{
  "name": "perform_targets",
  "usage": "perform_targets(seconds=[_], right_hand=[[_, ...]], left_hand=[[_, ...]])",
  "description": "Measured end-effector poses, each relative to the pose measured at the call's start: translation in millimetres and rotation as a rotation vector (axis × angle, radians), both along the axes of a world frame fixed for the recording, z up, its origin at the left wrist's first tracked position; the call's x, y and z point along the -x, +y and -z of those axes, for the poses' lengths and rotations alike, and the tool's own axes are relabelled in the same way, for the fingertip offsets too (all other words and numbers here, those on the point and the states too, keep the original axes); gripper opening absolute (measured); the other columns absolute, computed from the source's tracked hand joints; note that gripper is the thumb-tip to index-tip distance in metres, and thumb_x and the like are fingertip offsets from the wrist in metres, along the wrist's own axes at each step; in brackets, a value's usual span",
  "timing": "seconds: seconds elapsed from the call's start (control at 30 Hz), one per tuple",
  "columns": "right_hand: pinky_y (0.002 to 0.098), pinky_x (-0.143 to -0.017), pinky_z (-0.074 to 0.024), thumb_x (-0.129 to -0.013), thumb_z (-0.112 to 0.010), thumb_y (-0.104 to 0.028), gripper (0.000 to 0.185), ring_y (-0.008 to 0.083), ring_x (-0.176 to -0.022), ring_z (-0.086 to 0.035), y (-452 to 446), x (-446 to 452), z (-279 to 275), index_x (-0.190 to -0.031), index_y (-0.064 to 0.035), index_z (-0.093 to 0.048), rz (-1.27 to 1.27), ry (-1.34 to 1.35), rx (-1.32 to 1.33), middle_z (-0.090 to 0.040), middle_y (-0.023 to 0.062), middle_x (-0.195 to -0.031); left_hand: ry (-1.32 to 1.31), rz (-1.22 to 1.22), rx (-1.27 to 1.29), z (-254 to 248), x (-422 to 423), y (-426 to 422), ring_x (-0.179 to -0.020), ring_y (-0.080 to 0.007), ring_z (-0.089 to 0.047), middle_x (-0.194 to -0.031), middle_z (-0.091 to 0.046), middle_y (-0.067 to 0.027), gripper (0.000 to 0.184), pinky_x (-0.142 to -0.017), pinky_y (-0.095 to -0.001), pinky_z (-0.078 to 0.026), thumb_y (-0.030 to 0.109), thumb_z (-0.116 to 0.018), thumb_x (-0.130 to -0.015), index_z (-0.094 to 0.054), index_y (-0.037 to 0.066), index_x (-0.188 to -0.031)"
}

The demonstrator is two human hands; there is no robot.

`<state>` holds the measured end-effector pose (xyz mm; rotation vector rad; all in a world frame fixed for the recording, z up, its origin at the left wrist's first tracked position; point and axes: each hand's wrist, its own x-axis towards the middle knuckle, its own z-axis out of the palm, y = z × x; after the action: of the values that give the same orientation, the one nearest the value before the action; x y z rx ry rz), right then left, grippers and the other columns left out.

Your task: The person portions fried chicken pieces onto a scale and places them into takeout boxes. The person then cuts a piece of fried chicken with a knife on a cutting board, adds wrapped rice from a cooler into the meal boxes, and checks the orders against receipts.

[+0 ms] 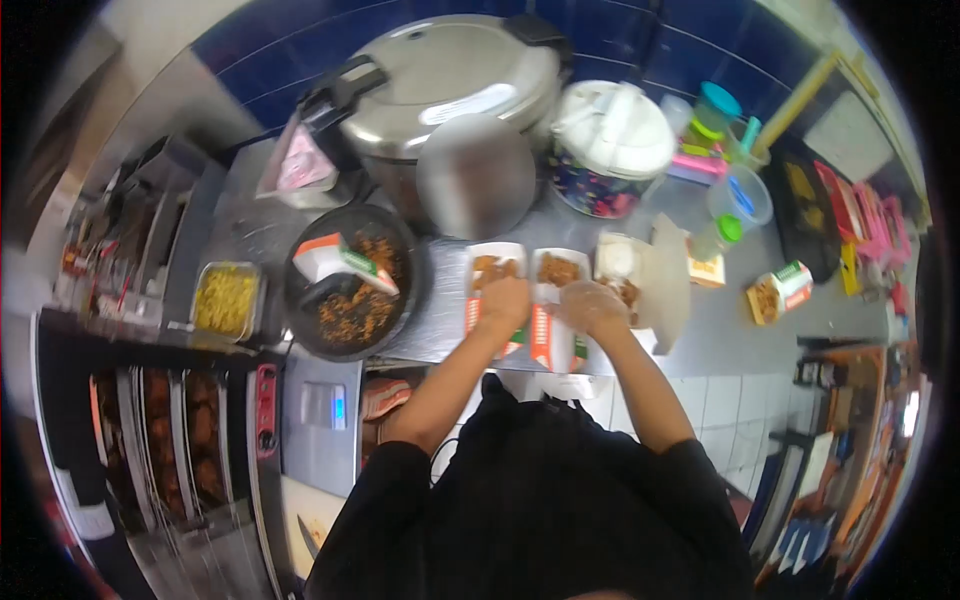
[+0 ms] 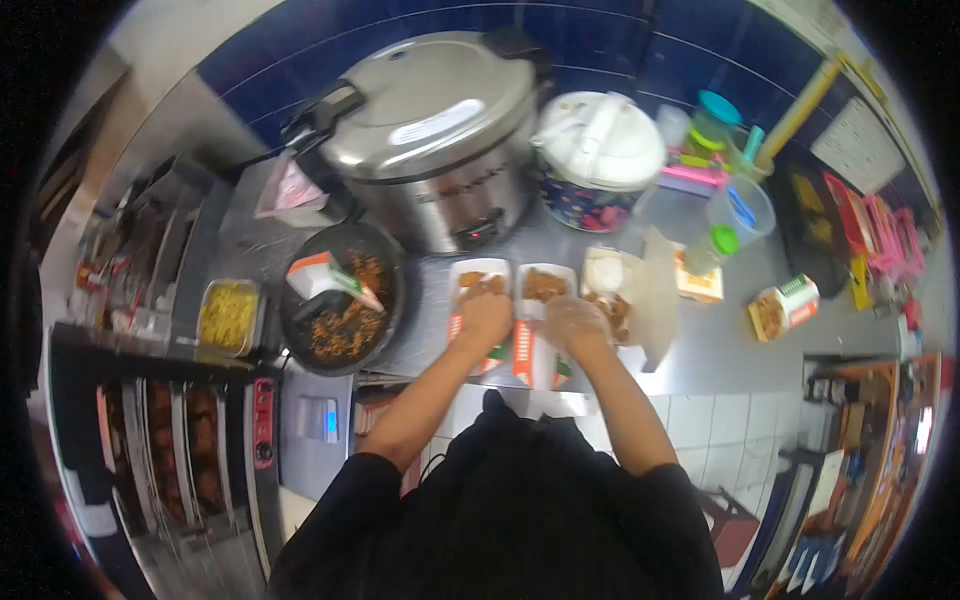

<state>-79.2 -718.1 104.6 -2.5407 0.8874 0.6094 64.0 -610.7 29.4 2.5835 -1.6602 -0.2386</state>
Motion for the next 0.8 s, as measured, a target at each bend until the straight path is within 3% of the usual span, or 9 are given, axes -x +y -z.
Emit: perform_targets(seconds=[0.1,0.17,0.23,0.3,0.37,0.47,0.5,0.73,0.8], right_hand=[[0.0484,-0.090,-0.0519,-0.095,-0.055,-0.052,0.054,0.0375,-0.102,-0.068,5.2,10.4,0.0,-0.108,-0.0026,-0.070,-0.026,-0.192,0.103,-0.070,0.0210,-0.107],[0.0485,-0.089,-0.0518,-0.095,-0.055,-0.052,0.052,0.0371,-0.103,-0.067,9.5,16.4,-15.4,-0.111,-0.0044,-0.069,-0.021,-0.293,0.119,-0.070,0.0206,-0.108],[0.0488,-0.085,-0.0509,-0.095,-0.059,-0.044,0.042,0.0386,-0.099,-0.066,13.8,27.8,-36.8,-0.109,-0.0061,-0.069,0.192,-0.477,0.157,-0.070,0.0211,-0.104],[0.0473,-0.086,-0.0509,-0.095,-0.061,-0.040,0.040,0.0385,-0.097,-0.067,15.6,44.6,-37.4,-0.110,-0.0041,-0.069,0.259,-0.578,0.094,-0.070,0.0227,-0.103],[0.0449,-0.086,-0.0509,-0.094,-0.064,-0.036,0.039,0.0385,-0.096,-0.068,20.4,62.3,-35.7,-0.113,-0.0018,-0.069,0.313,-0.699,0.061,-0.070,0.0246,-0.102],[0.0435,-0.087,-0.0512,-0.094,-0.064,-0.037,0.043,0.0386,-0.098,-0.068,36.0,76.2,-46.6,-0.115,0.0004,-0.068,0.445,-0.679,-0.010,-0.070,0.0248,-0.104],[0.0429,-0.089,-0.0515,-0.093,-0.065,-0.035,0.042,0.0381,-0.100,-0.068,41.2,78.5,-55.8,-0.115,0.0013,-0.068,0.474,-0.627,0.033,-0.071,0.0237,-0.106],[0.0434,-0.094,-0.0510,-0.093,-0.066,-0.037,0.042,0.0363,-0.107,-0.067,57.9,114.6,-31.3,-0.114,-0.0010,-0.070,0.493,-0.669,0.088,-0.070,0.0214,-0.114],[0.0437,-0.094,-0.0506,-0.092,-0.066,-0.037,0.041,0.0362,-0.107,-0.066,60.0,121.0,-31.4,-0.115,-0.0033,-0.071,0.496,-0.568,0.081,-0.070,0.0198,-0.114]], left_hand=[[-0.060,-0.034,0.346,-26.3,-9.9,22.0,-0.085,-0.0339,-0.072,-0.085,-0.073,-0.0168,0.026,-0.077,-0.0493,-0.055,0.027,-0.063,-0.088,-0.076,0.006,-0.079],[0.186,-0.372,0.705,-83.2,-29.7,46.2,-0.086,-0.0369,-0.068,-0.084,-0.071,-0.0169,0.036,-0.076,-0.0507,-0.053,0.038,-0.068,-0.087,-0.073,0.003,-0.080],[0.024,-0.735,0.937,-102.4,-78.9,75.4,-0.097,-0.0400,-0.064,-0.100,-0.067,-0.0222,0.048,-0.080,-0.0526,-0.050,0.044,-0.070,-0.086,-0.067,-0.002,-0.101],[-0.237,-1.011,0.728,-93.8,-113.5,86.5,-0.118,-0.0452,-0.052,-0.132,-0.049,-0.0322,0.084,-0.097,-0.0552,-0.044,0.038,-0.073,-0.085,-0.034,-0.008,-0.143],[-0.189,-1.113,0.406,-78.5,-136.9,84.5,-0.119,-0.0426,-0.056,-0.126,-0.057,-0.0297,0.090,-0.100,-0.0531,-0.043,0.038,-0.071,-0.086,-0.025,-0.007,-0.150],[0.024,-1.094,0.241,-66.0,-153.6,98.3,-0.106,-0.0412,-0.066,-0.117,-0.065,-0.0263,0.089,-0.093,-0.0517,-0.051,0.034,-0.071,-0.086,-0.025,-0.009,-0.149],[-0.070,-1.103,0.267,-63.6,-149.5,99.5,-0.090,-0.0398,-0.070,-0.108,-0.069,-0.0218,0.086,-0.085,-0.0491,-0.055,0.032,-0.069,-0.088,-0.025,-0.010,-0.149],[-0.330,-0.917,0.655,-91.8,-97.6,131.5,-0.101,-0.0415,-0.061,-0.113,-0.064,-0.0249,0.062,-0.086,-0.0464,-0.050,0.001,-0.059,-0.087,-0.038,-0.007,-0.145],[-0.377,-0.620,0.789,-96.9,-64.6,141.3,-0.096,-0.0413,-0.060,-0.116,-0.063,-0.0243,0.057,-0.082,-0.0484,-0.049,-0.005,-0.056,-0.085,-0.046,-0.006,-0.140]])
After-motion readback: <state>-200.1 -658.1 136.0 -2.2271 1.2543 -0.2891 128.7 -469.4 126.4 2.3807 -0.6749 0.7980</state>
